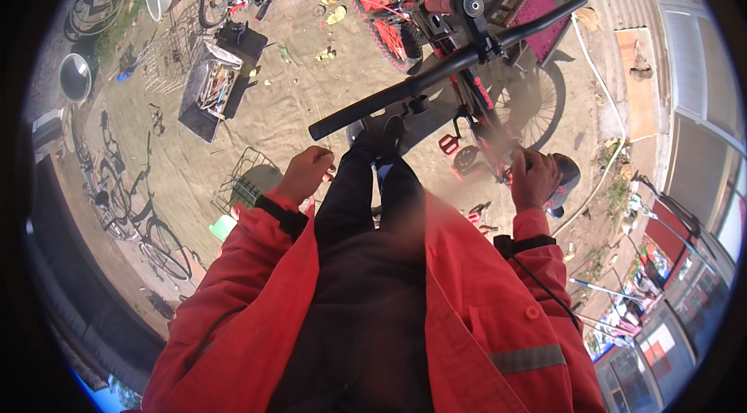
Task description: The person assembles a child's bicycle by attaching training wheels to the rear axle, installing the handlebar stem, and adjusting the front brake cable. The bicycle is positioned upright on a concrete surface during the process.
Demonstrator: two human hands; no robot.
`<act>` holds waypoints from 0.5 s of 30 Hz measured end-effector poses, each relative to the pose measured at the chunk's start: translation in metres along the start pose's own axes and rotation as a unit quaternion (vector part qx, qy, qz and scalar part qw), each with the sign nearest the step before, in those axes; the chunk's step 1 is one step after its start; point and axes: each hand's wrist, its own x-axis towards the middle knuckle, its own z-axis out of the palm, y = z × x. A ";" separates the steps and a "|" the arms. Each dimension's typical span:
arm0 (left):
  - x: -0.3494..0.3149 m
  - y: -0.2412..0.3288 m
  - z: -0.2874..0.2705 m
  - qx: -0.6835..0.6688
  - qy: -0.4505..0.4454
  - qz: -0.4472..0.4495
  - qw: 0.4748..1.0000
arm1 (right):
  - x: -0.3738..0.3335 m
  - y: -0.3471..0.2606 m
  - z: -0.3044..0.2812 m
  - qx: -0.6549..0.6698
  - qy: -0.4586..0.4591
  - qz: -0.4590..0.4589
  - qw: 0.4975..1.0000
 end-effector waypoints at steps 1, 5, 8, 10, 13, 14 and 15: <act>0.001 0.001 0.001 0.004 -0.002 0.005 1.000 | 0.000 0.000 0.000 0.005 -0.006 0.004 1.000; 0.006 0.002 0.001 0.006 -0.004 0.015 1.000 | 0.001 0.001 0.000 0.019 -0.008 0.002 1.000; 0.008 0.003 -0.002 0.016 -0.001 0.017 1.000 | 0.001 0.001 -0.001 0.021 -0.017 0.009 1.000; 0.007 0.004 -0.003 0.019 0.001 0.016 1.000 | 0.001 0.001 -0.001 0.021 -0.021 0.013 0.999; 0.006 0.004 -0.004 0.017 0.001 0.012 1.000 | 0.000 0.002 0.000 0.020 -0.024 0.016 0.999; 0.006 0.004 -0.003 0.017 0.000 0.010 1.000 | 0.001 0.002 0.000 0.018 -0.024 0.016 0.999; 0.006 0.004 -0.003 0.018 0.000 0.008 1.000 | 0.001 0.002 0.000 0.016 -0.018 0.012 1.000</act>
